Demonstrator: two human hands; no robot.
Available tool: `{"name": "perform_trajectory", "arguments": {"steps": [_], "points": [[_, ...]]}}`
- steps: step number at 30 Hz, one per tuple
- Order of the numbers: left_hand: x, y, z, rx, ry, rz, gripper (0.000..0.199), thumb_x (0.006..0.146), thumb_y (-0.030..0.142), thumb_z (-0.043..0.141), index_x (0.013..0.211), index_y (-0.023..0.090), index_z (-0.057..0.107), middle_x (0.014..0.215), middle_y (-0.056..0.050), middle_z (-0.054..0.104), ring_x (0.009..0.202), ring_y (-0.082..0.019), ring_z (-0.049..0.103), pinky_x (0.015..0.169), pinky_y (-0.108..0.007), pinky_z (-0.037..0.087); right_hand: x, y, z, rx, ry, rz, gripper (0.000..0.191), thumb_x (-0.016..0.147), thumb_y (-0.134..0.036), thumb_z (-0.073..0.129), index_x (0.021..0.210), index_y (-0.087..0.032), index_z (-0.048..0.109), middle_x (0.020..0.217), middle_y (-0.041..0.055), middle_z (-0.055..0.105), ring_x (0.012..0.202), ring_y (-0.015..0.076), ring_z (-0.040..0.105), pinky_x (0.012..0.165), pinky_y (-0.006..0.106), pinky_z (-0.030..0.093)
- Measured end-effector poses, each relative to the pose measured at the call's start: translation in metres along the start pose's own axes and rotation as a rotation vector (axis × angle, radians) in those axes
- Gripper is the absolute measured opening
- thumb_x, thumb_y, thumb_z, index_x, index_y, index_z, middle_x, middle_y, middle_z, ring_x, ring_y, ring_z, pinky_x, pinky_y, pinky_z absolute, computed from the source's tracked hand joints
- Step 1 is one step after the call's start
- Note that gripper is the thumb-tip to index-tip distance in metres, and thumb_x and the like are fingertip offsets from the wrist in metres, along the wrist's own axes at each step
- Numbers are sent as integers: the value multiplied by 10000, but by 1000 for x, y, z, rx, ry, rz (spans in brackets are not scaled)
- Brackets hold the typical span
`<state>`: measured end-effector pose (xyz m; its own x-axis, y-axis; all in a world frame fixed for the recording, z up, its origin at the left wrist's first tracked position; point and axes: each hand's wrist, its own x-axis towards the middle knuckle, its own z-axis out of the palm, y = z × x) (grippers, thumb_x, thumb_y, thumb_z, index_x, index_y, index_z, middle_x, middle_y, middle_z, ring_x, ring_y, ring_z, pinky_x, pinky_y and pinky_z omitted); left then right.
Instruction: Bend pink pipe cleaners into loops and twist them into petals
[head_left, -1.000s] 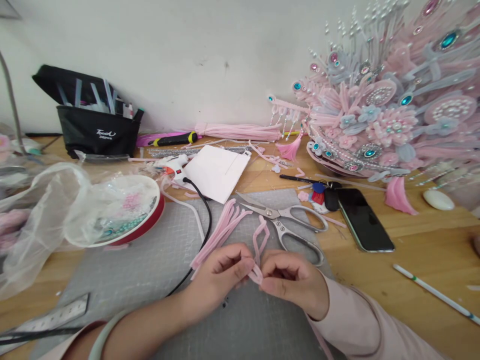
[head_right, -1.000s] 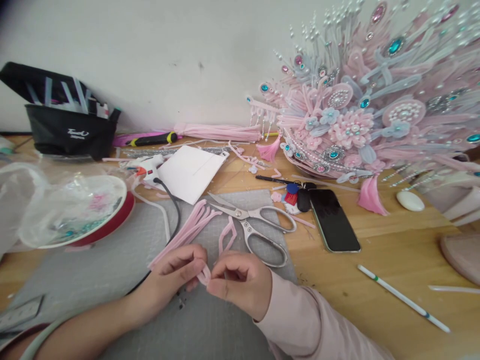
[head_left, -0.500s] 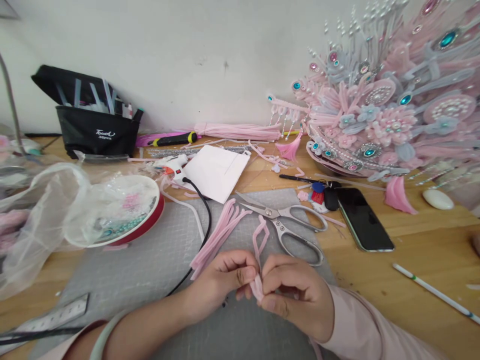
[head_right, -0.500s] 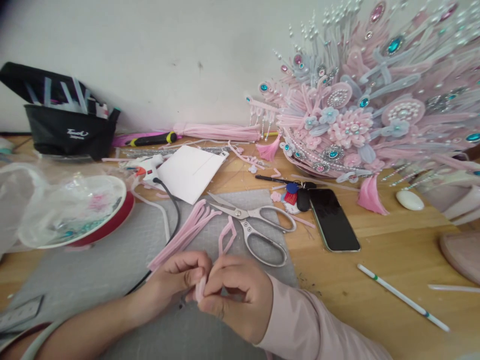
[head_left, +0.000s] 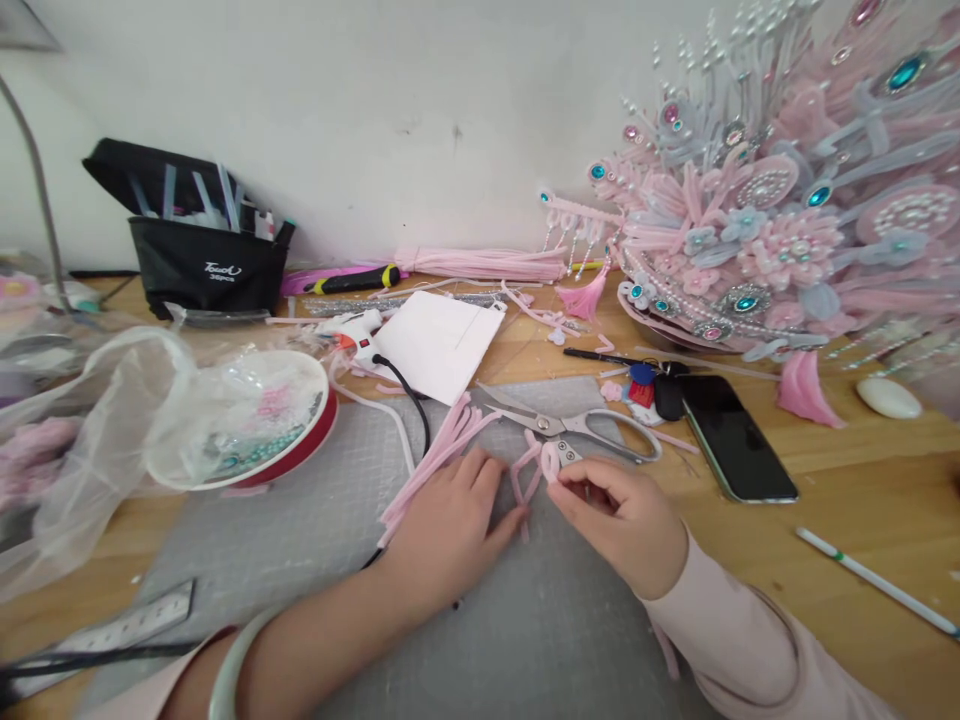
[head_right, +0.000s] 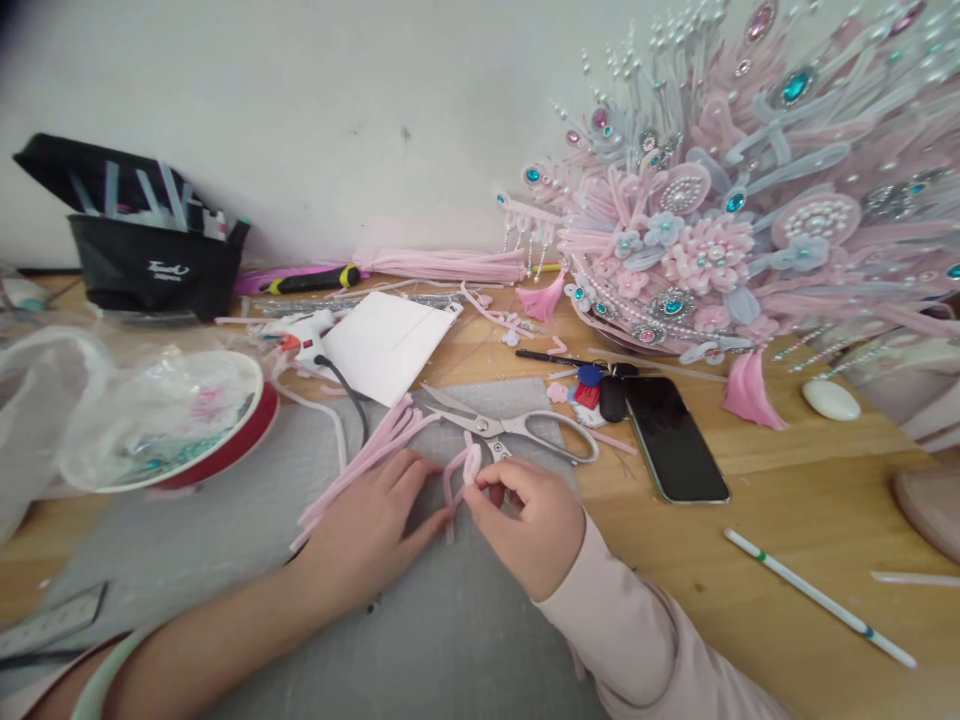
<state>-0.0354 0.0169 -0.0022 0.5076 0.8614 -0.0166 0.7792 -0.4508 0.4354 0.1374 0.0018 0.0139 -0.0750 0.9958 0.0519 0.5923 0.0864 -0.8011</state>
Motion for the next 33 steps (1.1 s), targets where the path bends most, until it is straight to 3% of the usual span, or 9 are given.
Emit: {"name": "perform_trajectory", "arguments": {"steps": [6, 12, 19, 29, 33], "points": [[1, 2, 2, -27, 26, -74, 152, 748, 231, 484, 883, 167, 510, 866, -55, 561, 826, -219, 535, 720, -344, 414, -2, 1, 13, -169, -37, 7, 80, 666, -200, 589, 594, -170, 607, 503, -23, 532, 447, 98, 411, 453, 215, 320], [0, 3, -2, -25, -36, -127, 157, 714, 150, 440, 848, 178, 517, 824, -44, 592, 780, -198, 550, 664, -301, 386, -2, 3, 14, -228, -42, -1, 85, 689, -208, 595, 618, -175, 629, 546, -21, 578, 474, 98, 447, 481, 210, 328], [-1, 3, -7, 64, -76, -150, 99, 730, 189, 410, 689, 190, 501, 672, -21, 580, 615, -168, 534, 546, -269, 309, -1, 8, 13, -287, -10, -37, 94, 711, -215, 580, 638, -186, 631, 591, -19, 599, 502, 104, 489, 491, 208, 336], [-1, 3, -12, 64, -91, -198, 132, 755, 199, 346, 642, 197, 415, 547, 10, 492, 501, -143, 474, 482, -253, 207, 14, 16, 22, -578, -5, -33, 170, 757, -303, 576, 630, -201, 629, 605, -14, 576, 534, 123, 533, 465, 233, 268], [-1, 3, -11, 8, -98, -226, 140, 758, 213, 346, 626, 198, 389, 525, 23, 456, 475, -128, 437, 473, -247, 190, 14, 15, 23, -529, -17, -57, 165, 749, -330, 587, 656, -200, 625, 642, -8, 580, 539, 123, 526, 471, 235, 272]]}}
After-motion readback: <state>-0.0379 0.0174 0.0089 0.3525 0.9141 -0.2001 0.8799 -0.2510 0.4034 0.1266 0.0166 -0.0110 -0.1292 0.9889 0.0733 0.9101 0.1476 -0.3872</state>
